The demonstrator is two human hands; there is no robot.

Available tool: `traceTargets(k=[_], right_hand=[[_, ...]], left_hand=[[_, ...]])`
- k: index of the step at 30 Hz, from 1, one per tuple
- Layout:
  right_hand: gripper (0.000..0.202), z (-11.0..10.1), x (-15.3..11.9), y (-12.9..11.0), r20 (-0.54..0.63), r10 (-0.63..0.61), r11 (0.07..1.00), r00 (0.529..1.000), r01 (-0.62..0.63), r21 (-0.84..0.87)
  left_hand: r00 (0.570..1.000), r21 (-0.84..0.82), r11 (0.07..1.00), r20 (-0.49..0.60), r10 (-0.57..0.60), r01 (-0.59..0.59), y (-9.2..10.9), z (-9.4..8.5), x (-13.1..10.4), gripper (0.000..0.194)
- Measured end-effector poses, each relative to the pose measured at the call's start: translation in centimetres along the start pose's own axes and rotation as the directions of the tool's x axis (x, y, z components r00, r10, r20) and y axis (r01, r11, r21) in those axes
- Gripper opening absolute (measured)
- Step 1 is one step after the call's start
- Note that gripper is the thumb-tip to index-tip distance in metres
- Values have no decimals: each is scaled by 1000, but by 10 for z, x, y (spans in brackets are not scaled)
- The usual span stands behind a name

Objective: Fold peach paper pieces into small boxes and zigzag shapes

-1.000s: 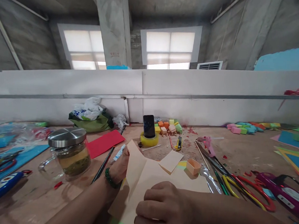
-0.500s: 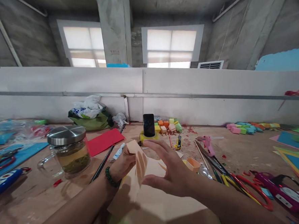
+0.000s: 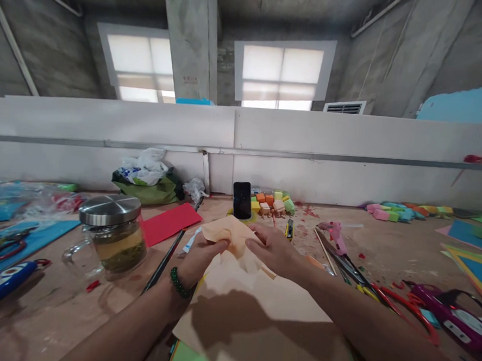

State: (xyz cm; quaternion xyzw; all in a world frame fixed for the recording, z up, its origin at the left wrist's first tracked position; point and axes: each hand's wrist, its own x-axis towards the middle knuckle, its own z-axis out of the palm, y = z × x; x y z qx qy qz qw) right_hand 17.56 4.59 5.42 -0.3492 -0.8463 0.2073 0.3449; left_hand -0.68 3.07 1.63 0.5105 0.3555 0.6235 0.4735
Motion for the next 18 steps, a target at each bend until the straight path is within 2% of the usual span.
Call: traceTargets(k=[2,6,13,18], right_hand=[[15,1,5,6,-10,13,1000,1000,-13,-10],[24,0,8,13,10,57,998,998,-57,-16],[13,-4,10,13,-3,92,993,996,-91,70],[18,-7,12,11,49,92,988,995,-97,118]], left_hand=[[1000,-6,1000,3,-16,16,0,1,-1,31],[998,22,998,33,-56,55,-3,0,-3,35],[999,244,969,30,17,-24,-7,-2,-2,24],[996,263,961,-21,-82,85,-6,-1,-1,26]])
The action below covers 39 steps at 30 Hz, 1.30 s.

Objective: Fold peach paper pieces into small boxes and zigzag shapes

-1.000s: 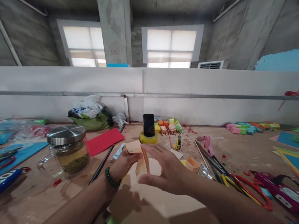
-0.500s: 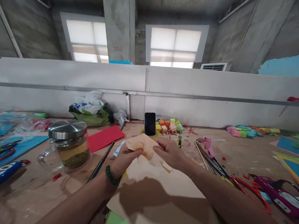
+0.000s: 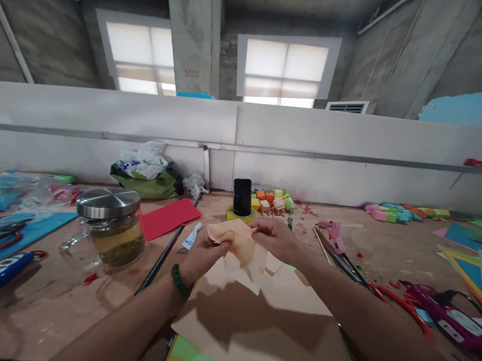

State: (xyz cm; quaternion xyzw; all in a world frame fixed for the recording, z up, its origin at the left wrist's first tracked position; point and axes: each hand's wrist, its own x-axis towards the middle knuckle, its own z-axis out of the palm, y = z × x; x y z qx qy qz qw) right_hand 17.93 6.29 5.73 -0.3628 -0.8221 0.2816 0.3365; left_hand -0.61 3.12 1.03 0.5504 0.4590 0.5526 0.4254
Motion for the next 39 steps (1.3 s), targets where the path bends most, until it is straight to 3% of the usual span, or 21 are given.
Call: traceTargets(k=[6,11,18,23,29,33,36,39], right_hand=[[20,0,4,2,42,163,969,986,-168,181],[16,1,3,2,85,222,924,971,-237,300],[27,5,-2,4,162,91,984,982,-114,138],[33,10,-8,0,69,-81,989,994,89,-122],[34,19,-12,1,21,-177,963,984,178,-202],[28,21,-14,0,6,-205,961,979,202,-191],[29,18,-15,-5,53,-167,973,984,174,-151],[29,16,-14,-8,82,-132,980,988,142,-137]], left_hand=[[997,-23,999,66,37,-35,1,0,1,25],[994,-69,996,92,-53,60,-3,-3,2,26],[994,36,998,102,-47,43,-8,-6,5,24],[982,56,995,161,-96,88,-7,-4,5,21],[989,105,994,141,-51,36,-7,-5,4,19],[988,170,982,144,62,-86,-11,-6,6,12],[964,198,955,197,180,-219,-12,-5,7,13],[951,222,938,223,216,-265,-12,-3,8,13]])
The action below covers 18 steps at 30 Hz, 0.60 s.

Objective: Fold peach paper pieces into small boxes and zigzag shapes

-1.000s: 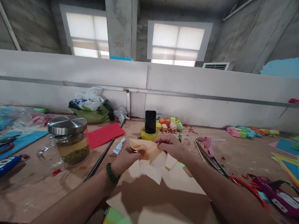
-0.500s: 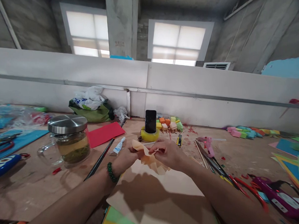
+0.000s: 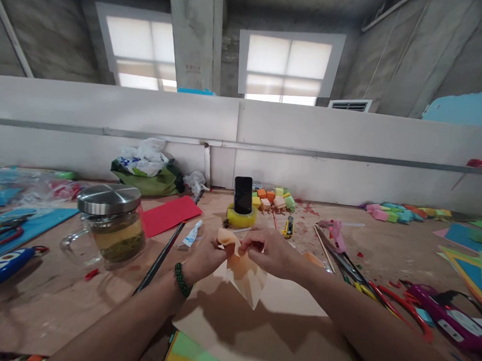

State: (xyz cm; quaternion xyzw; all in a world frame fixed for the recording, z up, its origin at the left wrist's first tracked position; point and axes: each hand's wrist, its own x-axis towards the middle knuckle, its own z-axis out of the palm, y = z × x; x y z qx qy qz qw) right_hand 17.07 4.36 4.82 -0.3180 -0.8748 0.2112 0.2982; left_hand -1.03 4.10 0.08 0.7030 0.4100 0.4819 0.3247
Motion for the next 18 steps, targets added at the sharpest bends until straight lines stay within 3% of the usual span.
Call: traceTargets(k=[6,18], right_hand=[[24,1,0,5,-17,-8,999,1000,7,-31],[16,1,-3,-1,21,111,914,994,-94,-394]], left_hand=[[998,1,1000,56,-4,4,6,2,0,14],[993,22,1000,115,-2,-1,18,7,-5,12]])
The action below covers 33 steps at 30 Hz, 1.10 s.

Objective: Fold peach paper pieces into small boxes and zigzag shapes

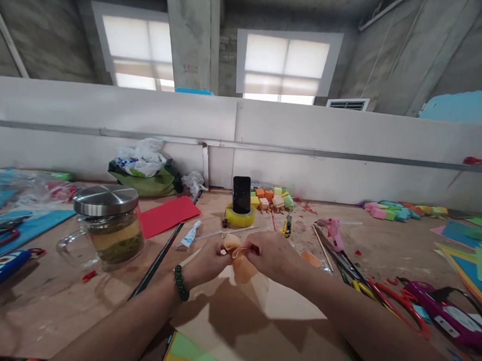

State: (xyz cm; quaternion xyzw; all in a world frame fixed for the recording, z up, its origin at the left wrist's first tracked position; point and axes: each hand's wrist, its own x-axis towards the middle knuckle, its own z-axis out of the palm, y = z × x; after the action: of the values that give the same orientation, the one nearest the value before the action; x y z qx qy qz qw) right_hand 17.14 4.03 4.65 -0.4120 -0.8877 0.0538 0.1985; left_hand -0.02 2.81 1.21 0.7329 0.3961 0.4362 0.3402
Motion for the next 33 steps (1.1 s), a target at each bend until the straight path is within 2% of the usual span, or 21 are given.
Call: traceTargets(k=[4,7,13,16,18,20,22,23,26,28,30,31,33], right_hand=[[18,-2,-1,-2,6,39,996,999,-38,-78],[17,1,0,0,13,37,995,999,-36,-92],[15,7,1,5,11,-14,1000,1000,14,13],[19,1,0,1,19,-35,994,999,33,100],[23,-4,-1,-2,10,-20,995,1000,19,97],[24,-5,-2,-4,-5,15,997,1000,-15,77],[20,-3,-2,-4,-40,34,997,999,-31,72],[16,-1,-3,-4,-75,31,997,997,-25,80],[8,7,-5,-3,-248,-88,989,965,114,93],[17,10,-7,-2,-376,-234,967,897,256,8],[20,13,-8,-2,-450,-382,922,807,365,-128],[19,13,-9,-3,-468,-440,897,766,402,-185],[17,13,-10,-3,-478,-519,854,709,451,-259]], left_hand=[[995,-87,992,55,-83,87,5,-1,-3,9],[995,-127,989,85,-59,70,10,0,-4,13],[999,93,995,31,21,-24,5,-2,-1,24],[1000,111,994,-9,23,-22,-6,-4,1,29],[998,124,992,-47,30,-24,-11,-5,2,29],[989,188,978,-104,110,-89,-13,-6,0,28],[950,321,925,-165,267,-204,-12,-7,-4,27],[914,401,877,-187,360,-264,-11,-9,-7,26],[763,603,682,-180,621,-414,-3,-15,-16,28],[651,658,560,-137,747,-504,3,-19,-21,27],[566,666,483,-109,817,-569,9,-21,-23,21],[540,665,461,-103,835,-587,11,-21,-24,17],[521,668,445,-99,848,-597,14,-19,-25,13]])
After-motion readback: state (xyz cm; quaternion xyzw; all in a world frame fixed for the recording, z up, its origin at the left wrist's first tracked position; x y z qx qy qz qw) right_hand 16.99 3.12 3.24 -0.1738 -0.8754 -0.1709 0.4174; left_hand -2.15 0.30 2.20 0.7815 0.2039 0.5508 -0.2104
